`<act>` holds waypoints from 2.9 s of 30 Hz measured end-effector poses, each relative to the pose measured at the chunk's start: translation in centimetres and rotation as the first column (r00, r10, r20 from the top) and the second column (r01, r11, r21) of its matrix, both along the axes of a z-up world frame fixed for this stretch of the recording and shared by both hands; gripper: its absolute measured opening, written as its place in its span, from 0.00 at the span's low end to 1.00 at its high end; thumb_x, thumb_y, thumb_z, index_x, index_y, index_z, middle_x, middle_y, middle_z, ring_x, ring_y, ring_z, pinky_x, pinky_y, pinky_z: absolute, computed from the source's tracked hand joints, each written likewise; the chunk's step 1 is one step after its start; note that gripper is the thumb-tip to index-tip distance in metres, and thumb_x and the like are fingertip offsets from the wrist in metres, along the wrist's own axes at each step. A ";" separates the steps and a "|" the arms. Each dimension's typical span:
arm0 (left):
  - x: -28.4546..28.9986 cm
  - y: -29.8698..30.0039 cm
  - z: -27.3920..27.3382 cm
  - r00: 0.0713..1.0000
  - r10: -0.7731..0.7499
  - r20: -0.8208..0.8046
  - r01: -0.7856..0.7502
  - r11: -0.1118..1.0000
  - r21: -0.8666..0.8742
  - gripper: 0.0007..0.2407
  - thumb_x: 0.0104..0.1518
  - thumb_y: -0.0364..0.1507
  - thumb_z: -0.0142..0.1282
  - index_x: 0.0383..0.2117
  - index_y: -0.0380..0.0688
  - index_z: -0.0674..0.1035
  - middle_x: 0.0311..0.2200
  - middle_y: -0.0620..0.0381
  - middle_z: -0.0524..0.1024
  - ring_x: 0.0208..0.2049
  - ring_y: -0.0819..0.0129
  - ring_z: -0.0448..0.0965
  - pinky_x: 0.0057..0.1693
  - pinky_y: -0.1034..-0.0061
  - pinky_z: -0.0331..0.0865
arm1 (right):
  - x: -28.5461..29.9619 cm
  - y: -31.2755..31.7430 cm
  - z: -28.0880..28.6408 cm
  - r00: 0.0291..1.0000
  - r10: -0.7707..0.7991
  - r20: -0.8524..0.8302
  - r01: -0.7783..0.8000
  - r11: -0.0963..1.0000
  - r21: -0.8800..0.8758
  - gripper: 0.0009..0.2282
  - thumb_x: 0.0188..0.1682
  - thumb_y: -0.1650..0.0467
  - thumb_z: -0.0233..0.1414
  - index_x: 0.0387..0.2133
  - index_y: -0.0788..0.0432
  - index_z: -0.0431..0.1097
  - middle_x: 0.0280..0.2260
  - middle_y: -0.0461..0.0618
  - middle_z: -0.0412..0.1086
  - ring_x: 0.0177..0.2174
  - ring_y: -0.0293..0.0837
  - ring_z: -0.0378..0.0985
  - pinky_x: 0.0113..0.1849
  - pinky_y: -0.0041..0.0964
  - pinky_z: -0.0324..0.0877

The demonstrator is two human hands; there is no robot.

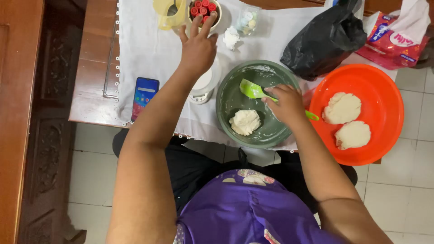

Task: Mixing ingredients in a bowl and shaping dough into balls.

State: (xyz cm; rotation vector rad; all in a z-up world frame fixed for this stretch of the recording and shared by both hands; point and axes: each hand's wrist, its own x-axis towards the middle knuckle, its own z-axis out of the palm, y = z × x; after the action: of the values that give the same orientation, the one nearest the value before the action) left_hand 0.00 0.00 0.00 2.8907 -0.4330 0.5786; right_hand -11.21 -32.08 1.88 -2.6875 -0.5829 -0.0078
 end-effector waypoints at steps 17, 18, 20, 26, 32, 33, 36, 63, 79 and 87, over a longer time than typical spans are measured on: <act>-17.4 -8.8 -5.2 0.986 0.070 -0.153 -0.152 0.757 -0.636 0.29 0.50 0.29 0.68 0.62 0.53 0.72 0.62 0.48 0.61 0.57 0.46 0.65 0.64 0.51 0.57 | -1.5 2.0 -7.7 0.870 0.101 -0.482 -0.143 0.988 -0.051 0.20 0.44 0.58 0.62 0.44 0.57 0.75 0.39 0.60 0.72 0.45 0.65 0.77 0.47 0.57 0.72; -17.2 -8.9 -5.1 0.984 0.094 -0.150 -0.170 0.747 -0.643 0.28 0.51 0.27 0.66 0.62 0.53 0.71 0.62 0.48 0.60 0.52 0.48 0.67 0.61 0.54 0.60 | -1.5 2.0 -7.8 0.884 0.143 -0.446 -0.172 0.985 -0.027 0.21 0.41 0.55 0.64 0.40 0.56 0.76 0.37 0.56 0.71 0.43 0.62 0.79 0.45 0.54 0.73; -17.0 -8.7 -5.4 0.983 0.106 -0.150 -0.179 0.729 -0.660 0.26 0.52 0.24 0.63 0.61 0.52 0.71 0.59 0.49 0.62 0.53 0.48 0.68 0.60 0.56 0.60 | -1.7 2.2 -8.2 0.902 0.157 -0.403 -0.157 0.987 0.033 0.21 0.40 0.56 0.65 0.41 0.55 0.74 0.35 0.54 0.71 0.42 0.60 0.79 0.44 0.53 0.73; -16.8 -9.1 -7.4 0.974 0.171 -0.149 -0.217 0.524 -0.824 0.24 0.53 0.13 0.52 0.56 0.53 0.74 0.50 0.56 0.66 0.54 0.53 0.71 0.62 0.59 0.60 | -2.3 4.1 -9.5 0.931 0.314 -0.185 -0.229 0.899 0.372 0.13 0.50 0.64 0.59 0.43 0.58 0.74 0.41 0.54 0.69 0.40 0.57 0.77 0.42 0.48 0.73; -16.9 -9.9 -7.5 0.942 0.247 -0.226 -0.312 0.406 -0.859 0.20 0.57 0.17 0.54 0.57 0.47 0.74 0.47 0.49 0.71 0.54 0.50 0.74 0.62 0.60 0.63 | -4.2 5.8 -8.9 0.914 0.389 -0.115 -0.319 0.865 0.387 0.08 0.52 0.72 0.47 0.32 0.64 0.74 0.37 0.60 0.71 0.38 0.63 0.76 0.40 0.51 0.74; -17.0 -10.1 -7.2 0.924 0.267 -0.274 -0.359 0.360 -0.861 0.20 0.58 0.19 0.54 0.58 0.44 0.74 0.47 0.44 0.74 0.53 0.46 0.75 0.60 0.58 0.65 | -4.3 6.3 -8.6 0.912 0.392 -0.119 -0.334 0.880 0.338 0.08 0.50 0.73 0.46 0.30 0.65 0.72 0.35 0.62 0.71 0.36 0.64 0.75 0.39 0.54 0.74; -16.9 -10.4 -6.2 0.906 0.238 -0.351 -0.411 0.297 -0.862 0.17 0.60 0.20 0.54 0.56 0.45 0.76 0.44 0.47 0.73 0.49 0.48 0.76 0.59 0.60 0.66 | -5.5 8.0 -10.6 0.924 0.366 0.107 -0.381 0.897 0.225 0.10 0.44 0.70 0.48 0.32 0.63 0.74 0.34 0.59 0.69 0.38 0.61 0.73 0.41 0.52 0.72; -16.5 -9.3 -6.8 0.855 0.148 -0.497 -0.519 0.256 -0.816 0.13 0.62 0.28 0.53 0.53 0.45 0.77 0.42 0.43 0.79 0.50 0.43 0.78 0.56 0.55 0.70 | -1.6 5.2 -5.6 0.871 0.329 -0.364 -0.222 0.926 0.306 0.14 0.39 0.65 0.63 0.35 0.58 0.70 0.34 0.56 0.75 0.38 0.60 0.78 0.41 0.57 0.71; -16.7 -10.5 -5.1 0.836 0.168 -0.523 -0.543 0.112 -0.832 0.12 0.62 0.26 0.54 0.51 0.42 0.77 0.41 0.43 0.79 0.49 0.50 0.79 0.56 0.59 0.69 | -2.0 7.5 -12.4 0.809 0.549 0.212 -0.580 0.804 0.131 0.10 0.40 0.57 0.52 0.18 0.48 0.71 0.20 0.48 0.69 0.26 0.51 0.76 0.28 0.48 0.70; -19.5 -10.4 -5.8 0.829 0.186 -0.528 -0.558 0.202 -0.805 0.13 0.65 0.30 0.51 0.54 0.41 0.75 0.44 0.37 0.76 0.51 0.36 0.75 0.56 0.51 0.68 | -2.4 8.6 -9.8 0.933 0.304 -0.194 -0.315 0.949 -0.027 0.16 0.50 0.60 0.49 0.23 0.59 0.75 0.22 0.56 0.72 0.28 0.61 0.79 0.29 0.55 0.74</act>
State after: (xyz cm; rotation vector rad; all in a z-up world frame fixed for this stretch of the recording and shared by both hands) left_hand -19.51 -10.38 -5.77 1.7457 0.5863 0.2236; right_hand -13.63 -23.47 -7.90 -2.5811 -0.9507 0.3502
